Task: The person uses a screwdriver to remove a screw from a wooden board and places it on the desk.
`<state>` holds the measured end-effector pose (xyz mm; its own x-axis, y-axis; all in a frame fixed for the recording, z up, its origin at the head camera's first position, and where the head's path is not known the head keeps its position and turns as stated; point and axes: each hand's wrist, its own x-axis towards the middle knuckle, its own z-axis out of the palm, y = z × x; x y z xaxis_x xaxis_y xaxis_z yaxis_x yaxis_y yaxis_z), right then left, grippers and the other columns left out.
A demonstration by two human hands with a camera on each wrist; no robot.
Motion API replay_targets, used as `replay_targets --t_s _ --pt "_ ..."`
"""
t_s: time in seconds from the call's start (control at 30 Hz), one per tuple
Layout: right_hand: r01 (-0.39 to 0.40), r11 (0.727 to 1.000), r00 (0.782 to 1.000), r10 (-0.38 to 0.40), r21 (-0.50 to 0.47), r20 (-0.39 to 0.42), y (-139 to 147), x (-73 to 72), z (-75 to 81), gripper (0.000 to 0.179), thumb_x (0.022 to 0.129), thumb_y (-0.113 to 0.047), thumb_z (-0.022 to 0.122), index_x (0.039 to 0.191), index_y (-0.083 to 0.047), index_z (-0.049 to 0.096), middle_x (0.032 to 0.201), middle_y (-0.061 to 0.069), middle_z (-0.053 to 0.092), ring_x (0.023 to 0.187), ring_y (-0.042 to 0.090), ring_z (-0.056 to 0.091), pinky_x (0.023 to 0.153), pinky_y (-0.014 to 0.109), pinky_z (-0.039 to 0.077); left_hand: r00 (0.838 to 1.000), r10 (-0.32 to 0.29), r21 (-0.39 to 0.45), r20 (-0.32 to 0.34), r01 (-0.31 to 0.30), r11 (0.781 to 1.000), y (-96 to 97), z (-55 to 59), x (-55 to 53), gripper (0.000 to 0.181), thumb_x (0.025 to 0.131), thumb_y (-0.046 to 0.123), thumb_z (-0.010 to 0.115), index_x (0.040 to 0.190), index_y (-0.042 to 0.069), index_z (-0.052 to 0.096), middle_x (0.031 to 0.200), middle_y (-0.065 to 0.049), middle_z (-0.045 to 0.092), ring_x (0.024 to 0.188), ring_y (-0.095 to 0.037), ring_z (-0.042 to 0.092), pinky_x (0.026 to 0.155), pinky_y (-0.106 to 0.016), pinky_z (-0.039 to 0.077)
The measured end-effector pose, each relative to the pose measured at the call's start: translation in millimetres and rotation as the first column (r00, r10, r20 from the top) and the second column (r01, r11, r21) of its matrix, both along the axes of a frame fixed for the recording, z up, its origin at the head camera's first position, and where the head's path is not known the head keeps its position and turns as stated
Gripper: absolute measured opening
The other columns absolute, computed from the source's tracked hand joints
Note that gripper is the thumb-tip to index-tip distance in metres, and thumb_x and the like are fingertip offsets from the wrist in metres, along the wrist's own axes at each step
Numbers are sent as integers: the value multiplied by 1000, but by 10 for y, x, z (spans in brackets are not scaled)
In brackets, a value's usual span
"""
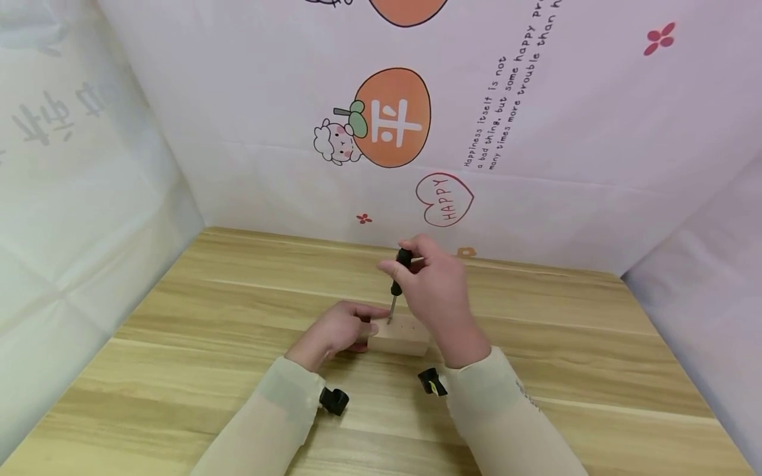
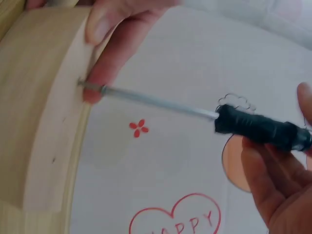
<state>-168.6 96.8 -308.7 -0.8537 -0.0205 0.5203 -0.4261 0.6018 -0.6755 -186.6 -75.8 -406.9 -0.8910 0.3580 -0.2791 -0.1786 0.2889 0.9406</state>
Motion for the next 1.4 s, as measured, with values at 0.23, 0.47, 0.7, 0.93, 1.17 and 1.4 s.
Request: replay_targets --t_s 0.23,0.47,0.7,0.93,1.17,1.4 --pt "-44 974 989 74 -224 131 1 -58 10 18 88 -18 80 104 -12 74 92 -2 73 80 14 68 61 32 52 1000 2 -6 -8 -2 1000 2 -4 0 33 96 4 63 123 20 74 134 -2 58 94 -22 52 70 -36 56" --pt "-230 913 951 284 -337 120 110 -162 -15 17 88 -9 78 101 -4 70 90 4 73 82 20 67 69 32 52 1000 6 -20 -5 -7 1000 -5 1 1 34 96 4 63 123 21 74 138 -2 56 101 -24 51 71 -36 56" --pt "-429 786 867 496 -445 42 214 -248 -94 13 88 4 73 97 3 64 89 17 70 79 30 68 77 38 56 1000 3 -17 6 -2 1000 -11 -1 12 33 96 4 63 124 19 74 136 -3 57 102 -24 52 73 -37 56" --pt "-177 977 984 172 -118 -55 48 -103 -127 21 91 -17 76 110 -9 73 99 -1 71 81 15 70 68 31 56 1000 9 -8 -1 -9 1000 -4 -24 0 33 96 5 64 123 21 74 137 1 58 105 -23 53 73 -36 56" --pt "11 999 989 -7 32 -145 -73 7 -84 31 84 -17 84 111 -5 73 95 4 72 73 15 70 60 30 57 1000 5 11 -1 -5 1000 -13 -48 -3 33 96 6 64 123 22 74 136 1 58 108 -23 54 72 -36 56" --pt "5 996 999 0 -89 49 -84 13 -21 23 88 -23 79 108 -13 73 91 -2 72 77 14 69 60 33 55 1000 8 13 0 -8 1000 -15 -34 5 33 96 6 64 123 23 74 136 2 58 100 -23 52 72 -35 56"
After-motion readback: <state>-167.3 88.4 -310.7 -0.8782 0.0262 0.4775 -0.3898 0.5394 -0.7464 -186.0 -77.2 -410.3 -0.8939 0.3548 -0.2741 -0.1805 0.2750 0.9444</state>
